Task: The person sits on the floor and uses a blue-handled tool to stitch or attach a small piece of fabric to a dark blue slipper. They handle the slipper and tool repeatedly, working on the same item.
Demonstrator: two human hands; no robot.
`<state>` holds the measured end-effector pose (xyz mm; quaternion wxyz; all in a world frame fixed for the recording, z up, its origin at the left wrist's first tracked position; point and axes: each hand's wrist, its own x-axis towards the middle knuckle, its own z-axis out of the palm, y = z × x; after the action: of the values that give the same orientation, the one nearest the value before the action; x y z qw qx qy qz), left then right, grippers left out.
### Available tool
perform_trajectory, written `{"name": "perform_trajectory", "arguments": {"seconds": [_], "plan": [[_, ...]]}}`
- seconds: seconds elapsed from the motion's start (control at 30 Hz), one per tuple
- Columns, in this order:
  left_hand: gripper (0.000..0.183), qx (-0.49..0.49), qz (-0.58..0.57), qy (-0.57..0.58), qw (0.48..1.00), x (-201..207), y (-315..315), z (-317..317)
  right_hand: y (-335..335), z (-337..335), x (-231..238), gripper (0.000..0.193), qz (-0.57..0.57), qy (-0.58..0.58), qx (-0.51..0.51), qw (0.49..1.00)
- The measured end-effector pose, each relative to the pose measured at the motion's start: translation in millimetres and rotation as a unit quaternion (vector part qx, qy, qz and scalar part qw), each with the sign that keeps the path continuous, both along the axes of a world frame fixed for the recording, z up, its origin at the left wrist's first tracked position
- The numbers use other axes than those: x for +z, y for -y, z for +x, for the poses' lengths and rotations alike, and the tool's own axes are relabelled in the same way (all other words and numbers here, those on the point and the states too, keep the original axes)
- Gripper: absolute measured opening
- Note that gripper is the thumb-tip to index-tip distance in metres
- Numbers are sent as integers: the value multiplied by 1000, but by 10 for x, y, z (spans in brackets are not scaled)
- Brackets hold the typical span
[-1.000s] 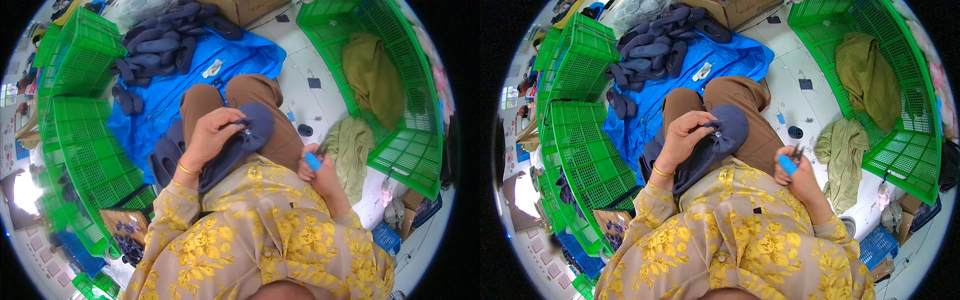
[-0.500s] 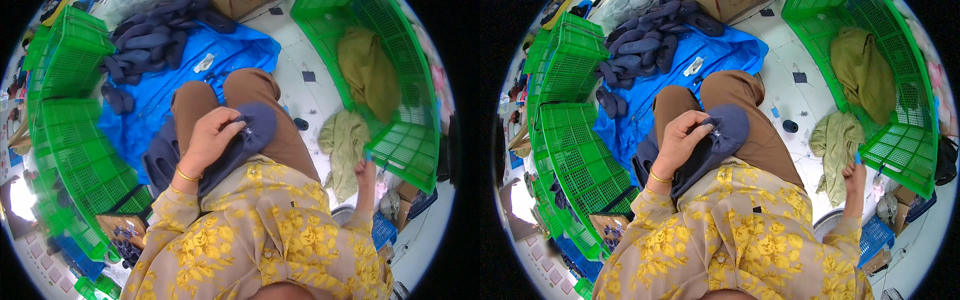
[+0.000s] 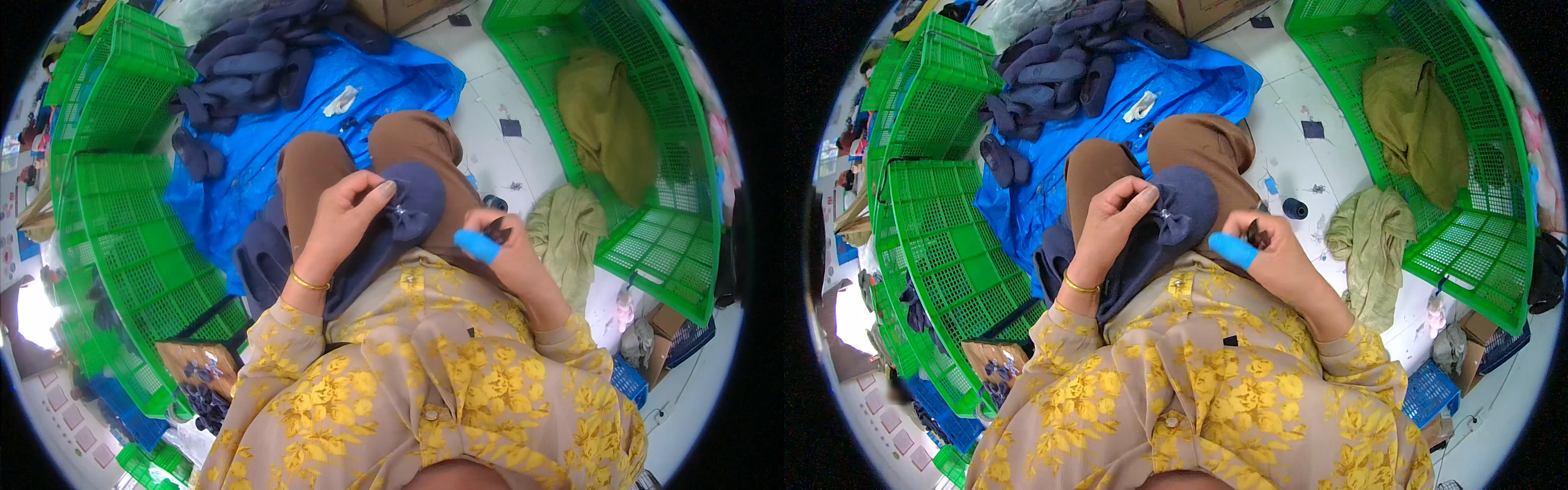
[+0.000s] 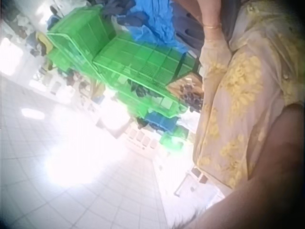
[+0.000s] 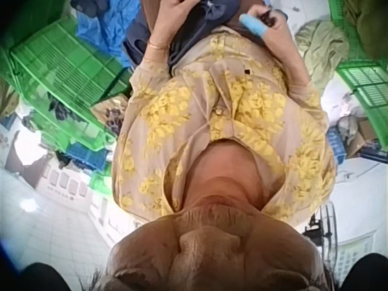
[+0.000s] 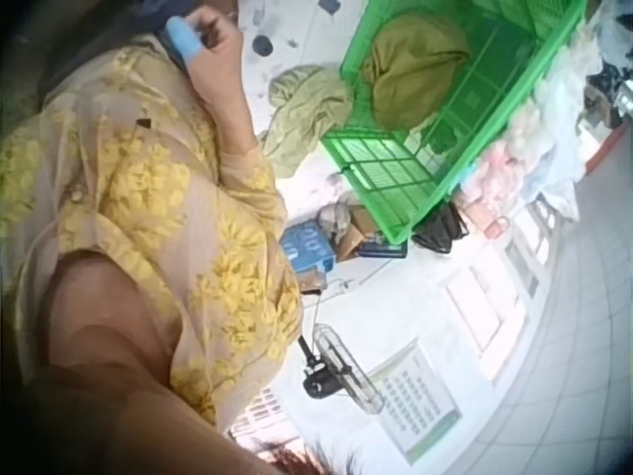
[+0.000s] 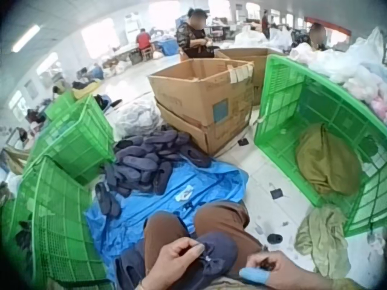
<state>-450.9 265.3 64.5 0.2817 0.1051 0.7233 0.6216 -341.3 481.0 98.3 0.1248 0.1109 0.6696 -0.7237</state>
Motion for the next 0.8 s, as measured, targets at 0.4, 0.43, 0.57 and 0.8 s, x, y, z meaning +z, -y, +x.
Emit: {"name": "perform_trajectory", "arguments": {"seconds": [0.4, 0.43, 0.57, 0.8], "plan": [[8, 112, 18, -6, 993, -153, -130, 163, 311, -257, -221, 37, -447, -5, -111, 887], [7, 114, 17, -11, 993, -132, -122, 182, 293, -217, -205, 36, -436, -7, -107, 894], [5, 40, -25, -204, 978, 73, -86, 218, 236, -136, -302, 35, -472, 44, -109, 874], [20, -137, -30, -488, 861, 214, 15, 415, 199, -120, -439, 34, -487, 39, -97, 867]]}}
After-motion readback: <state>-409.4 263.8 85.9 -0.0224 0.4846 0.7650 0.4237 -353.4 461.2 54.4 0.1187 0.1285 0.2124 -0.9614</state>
